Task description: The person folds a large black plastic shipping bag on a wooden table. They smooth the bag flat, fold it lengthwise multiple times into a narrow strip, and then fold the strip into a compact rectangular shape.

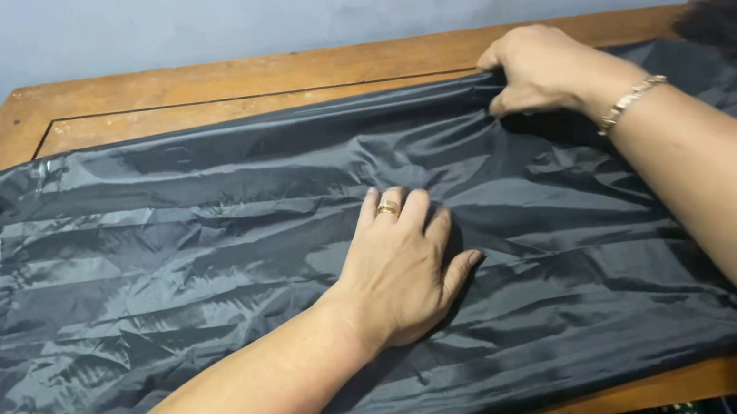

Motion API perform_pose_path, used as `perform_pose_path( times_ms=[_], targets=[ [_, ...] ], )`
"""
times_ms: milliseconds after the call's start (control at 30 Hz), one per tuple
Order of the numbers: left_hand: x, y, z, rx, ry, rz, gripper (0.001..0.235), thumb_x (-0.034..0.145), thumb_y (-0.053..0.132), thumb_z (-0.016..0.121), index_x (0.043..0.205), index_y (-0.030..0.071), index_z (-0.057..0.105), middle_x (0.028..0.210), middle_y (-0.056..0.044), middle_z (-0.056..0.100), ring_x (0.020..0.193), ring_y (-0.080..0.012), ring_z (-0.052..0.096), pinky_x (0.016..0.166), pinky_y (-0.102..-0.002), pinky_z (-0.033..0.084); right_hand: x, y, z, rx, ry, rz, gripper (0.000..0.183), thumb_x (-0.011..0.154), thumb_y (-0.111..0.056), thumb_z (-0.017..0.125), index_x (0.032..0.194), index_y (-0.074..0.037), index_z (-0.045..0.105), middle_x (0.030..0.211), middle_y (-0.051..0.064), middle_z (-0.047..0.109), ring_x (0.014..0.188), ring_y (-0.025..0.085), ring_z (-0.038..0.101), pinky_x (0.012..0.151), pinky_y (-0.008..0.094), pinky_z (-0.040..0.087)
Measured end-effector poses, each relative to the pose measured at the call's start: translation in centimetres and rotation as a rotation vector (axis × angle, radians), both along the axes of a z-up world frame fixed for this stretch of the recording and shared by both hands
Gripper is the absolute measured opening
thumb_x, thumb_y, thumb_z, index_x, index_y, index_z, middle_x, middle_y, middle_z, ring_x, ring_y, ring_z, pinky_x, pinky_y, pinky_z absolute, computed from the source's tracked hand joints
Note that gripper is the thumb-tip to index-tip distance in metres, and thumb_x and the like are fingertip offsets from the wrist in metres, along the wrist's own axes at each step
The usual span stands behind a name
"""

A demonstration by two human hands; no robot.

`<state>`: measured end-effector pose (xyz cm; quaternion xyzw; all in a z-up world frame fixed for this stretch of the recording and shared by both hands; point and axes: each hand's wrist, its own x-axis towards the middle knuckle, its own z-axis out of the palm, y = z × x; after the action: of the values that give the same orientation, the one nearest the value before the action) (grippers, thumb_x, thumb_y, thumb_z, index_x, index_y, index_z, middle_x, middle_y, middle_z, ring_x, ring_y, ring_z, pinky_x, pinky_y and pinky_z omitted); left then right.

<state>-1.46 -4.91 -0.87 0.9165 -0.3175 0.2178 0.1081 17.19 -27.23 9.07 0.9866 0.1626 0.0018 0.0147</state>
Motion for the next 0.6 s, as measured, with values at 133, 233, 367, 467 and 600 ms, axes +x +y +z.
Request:
perform_pose_path(
  times_ms=[133,233,367,467,600],
  targets=[
    [-0.5,-0.1,0.3,0.028,0.046,0.076,0.064,0.102,0.055,0.040,0.132,0.004,0.063,0.125,-0.022,0.055,0.122,-0.0504,0.052,0.106,-0.069,0.033,-4.5,-1.9,1.5,0.085,-0.160,0.222,0.028,0.074,-0.016,0.079,0.099,-0.008,0.068,0.099,0.014,0.072,0.100,0.042,0.067,0.083,0.053,0.048],
    [-0.7,0.0,0.6,0.026,0.072,0.128,0.064,0.102,0.057,0.037,0.138,0.010,0.061,0.132,-0.019,0.054,0.125,-0.0463,0.050,0.104,-0.076,0.029,-8.8,-2.8,1.6,0.007,-0.287,0.358,0.026,0.070,-0.019,0.079,0.079,-0.011,0.056,0.085,0.004,0.061,0.087,0.032,0.062,0.079,0.046,0.046],
    [-1.6,0.0,4.0,0.075,0.493,0.200,0.070,0.100,0.056,0.022,0.155,0.016,0.040,0.148,-0.012,0.043,0.139,-0.0388,0.035,0.108,-0.090,0.001,-15.4,-2.9,0.8,-0.182,-0.582,0.520,0.009,0.080,-0.012,0.069,0.084,-0.016,0.063,0.086,0.003,0.055,0.081,0.026,0.054,0.076,0.041,0.043],
    [-1.6,-0.2,5.8,0.110,0.644,0.217,0.065,0.100,0.055,0.023,0.153,0.021,0.041,0.157,-0.015,0.035,0.145,-0.0407,0.031,0.111,-0.088,-0.004,-17.8,-2.8,0.2,-0.121,-0.659,0.591,0.016,0.073,-0.005,0.065,0.076,-0.017,0.054,0.081,0.004,0.051,0.074,0.031,0.050,0.069,0.044,0.037],
    [-1.6,1.8,6.8,0.123,0.878,0.168,0.069,0.101,0.052,0.022,0.156,0.014,0.038,0.157,-0.016,0.042,0.147,-0.0395,0.033,0.113,-0.086,-0.001,-19.6,-3.4,-1.2,-0.113,-0.719,0.606,0.023,0.084,0.005,0.057,0.073,-0.015,0.050,0.076,0.006,0.044,0.069,0.030,0.047,0.065,0.043,0.035]
  ],
)
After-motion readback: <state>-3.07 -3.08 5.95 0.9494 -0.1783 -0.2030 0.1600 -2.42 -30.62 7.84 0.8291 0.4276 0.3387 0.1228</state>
